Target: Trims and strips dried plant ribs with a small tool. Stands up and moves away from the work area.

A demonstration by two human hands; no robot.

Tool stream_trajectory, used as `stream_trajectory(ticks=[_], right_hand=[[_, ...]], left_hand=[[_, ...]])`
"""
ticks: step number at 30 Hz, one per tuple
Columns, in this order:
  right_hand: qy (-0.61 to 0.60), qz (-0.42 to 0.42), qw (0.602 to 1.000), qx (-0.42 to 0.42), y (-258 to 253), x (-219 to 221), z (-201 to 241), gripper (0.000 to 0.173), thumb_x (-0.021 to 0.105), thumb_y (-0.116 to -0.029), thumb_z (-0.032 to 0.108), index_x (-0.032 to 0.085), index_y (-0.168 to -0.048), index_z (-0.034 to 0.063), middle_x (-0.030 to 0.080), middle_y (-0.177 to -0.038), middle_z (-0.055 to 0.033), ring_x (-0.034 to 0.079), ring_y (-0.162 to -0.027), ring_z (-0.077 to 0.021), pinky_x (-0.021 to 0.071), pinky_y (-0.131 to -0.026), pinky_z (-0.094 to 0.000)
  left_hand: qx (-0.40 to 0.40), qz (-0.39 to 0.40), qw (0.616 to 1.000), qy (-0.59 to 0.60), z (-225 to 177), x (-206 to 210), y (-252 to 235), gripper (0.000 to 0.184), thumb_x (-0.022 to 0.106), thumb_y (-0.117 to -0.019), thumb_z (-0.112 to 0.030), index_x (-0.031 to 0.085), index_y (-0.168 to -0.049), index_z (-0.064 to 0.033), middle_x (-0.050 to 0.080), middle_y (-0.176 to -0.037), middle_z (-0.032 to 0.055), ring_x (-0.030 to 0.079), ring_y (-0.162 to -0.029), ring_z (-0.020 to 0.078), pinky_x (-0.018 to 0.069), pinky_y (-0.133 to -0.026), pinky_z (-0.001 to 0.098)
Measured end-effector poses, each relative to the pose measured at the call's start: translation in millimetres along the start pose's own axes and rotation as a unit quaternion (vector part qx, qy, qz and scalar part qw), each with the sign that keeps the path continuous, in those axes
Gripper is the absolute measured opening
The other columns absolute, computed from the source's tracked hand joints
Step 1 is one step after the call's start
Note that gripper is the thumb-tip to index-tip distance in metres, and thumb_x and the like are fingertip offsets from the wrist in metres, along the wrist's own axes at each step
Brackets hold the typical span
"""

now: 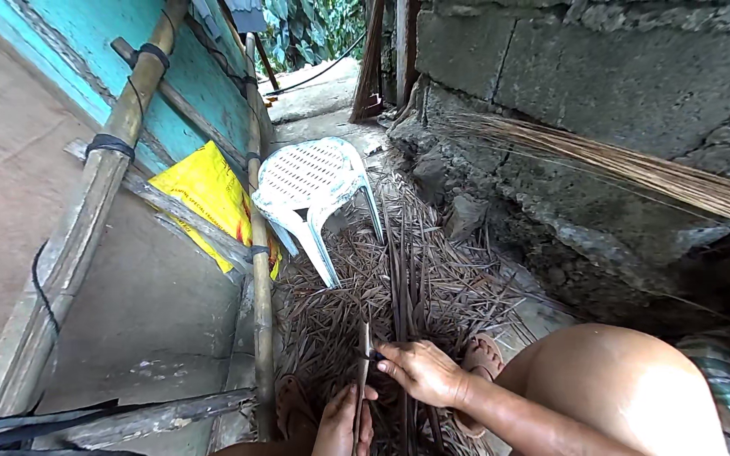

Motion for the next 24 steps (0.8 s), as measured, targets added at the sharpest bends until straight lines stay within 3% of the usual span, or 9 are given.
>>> stream_trajectory(ticks=[3,6,11,14,19,24], right_hand=[[0.021,0.012,0.999,0.029,-6.3,-1.6,-7.6,0.049,0.038,-0.1114,0.035,0.054,-0.147,0.0057,0.072,-0.113,-0.023,0.069,-0.106,-0.0418,0.0513,-0.094,-0.0587],[0.032,0.019,0.996,0.083,-17.5,-9.4,-20.9,0.047,0.035,-0.1119,0.038,0.057,-0.136,0.0039,0.07,-0.107,-0.0234,0.069,-0.104,-0.0424,0.0509,-0.092,-0.0593],[-0.044,-0.062,0.971,0.226,-26.6,-42.0,-48.6,0.049,0.035,-0.1125,0.038,0.048,-0.15,0.0093,0.068,-0.118,-0.0237,0.066,-0.112,-0.0417,0.0483,-0.099,-0.0603],[-0.101,-0.066,0.973,0.196,-18.5,-40.6,-41.0,0.044,0.038,-0.1116,0.035,0.059,-0.134,0.003,0.068,-0.106,-0.0223,0.066,-0.102,-0.0382,0.0495,-0.092,-0.0584],[-0.102,0.079,0.99,0.056,-2.0,-4.4,1.2,0.04,0.041,-0.1101,0.034,0.065,-0.116,0.002,0.067,-0.094,-0.0197,0.067,-0.092,-0.0364,0.0506,-0.084,-0.0585],[-0.002,0.1,0.988,0.122,-9.7,-9.2,-10.4,0.047,0.035,-0.1116,0.04,0.061,-0.124,0.0027,0.068,-0.103,-0.0231,0.067,-0.104,-0.0415,0.0495,-0.091,-0.0601]], left_hand=[[0.001,0.003,1.0,-0.004,1.2,1.1,1.2,0.045,0.018,-0.113,-0.019,0.06,-0.113,-0.003,0.046,-0.056,-0.0059,0.04,-0.04,-0.0003,0.035,-0.037,0.0136],[-0.007,0.012,1.0,-0.006,1.0,1.3,3.4,0.045,0.019,-0.1128,-0.018,0.061,-0.113,-0.0023,0.046,-0.056,-0.0062,0.04,-0.04,-0.0006,0.0347,-0.037,0.0133],[-0.017,0.015,0.999,-0.027,3.2,2.7,6.4,0.046,0.02,-0.1132,-0.017,0.063,-0.114,0.0002,0.047,-0.057,-0.0051,0.04,-0.04,0.0003,0.0352,-0.038,0.0142],[-0.015,-0.008,1.0,-0.023,1.0,0.0,3.8,0.046,0.02,-0.1137,-0.018,0.062,-0.111,0.0004,0.047,-0.056,-0.0042,0.04,-0.04,0.0011,0.0351,-0.038,0.0145],[-0.013,-0.026,0.998,-0.047,0.9,0.5,1.7,0.041,0.024,-0.1136,-0.018,0.061,-0.108,-0.0008,0.046,-0.056,-0.0042,0.039,-0.039,0.0011,0.0346,-0.037,0.0148],[-0.001,-0.035,0.998,-0.056,0.5,4.1,3.4,0.036,0.028,-0.1132,-0.015,0.059,-0.104,-0.0011,0.044,-0.054,-0.0046,0.039,-0.038,0.0011,0.0344,-0.036,0.0149]])
Point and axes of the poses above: each hand's wrist, its own y-axis away from the middle knuckle, its own x-axis out of the palm, z = x × y, the point moved 4 cm from there along -y, towards the middle knuckle
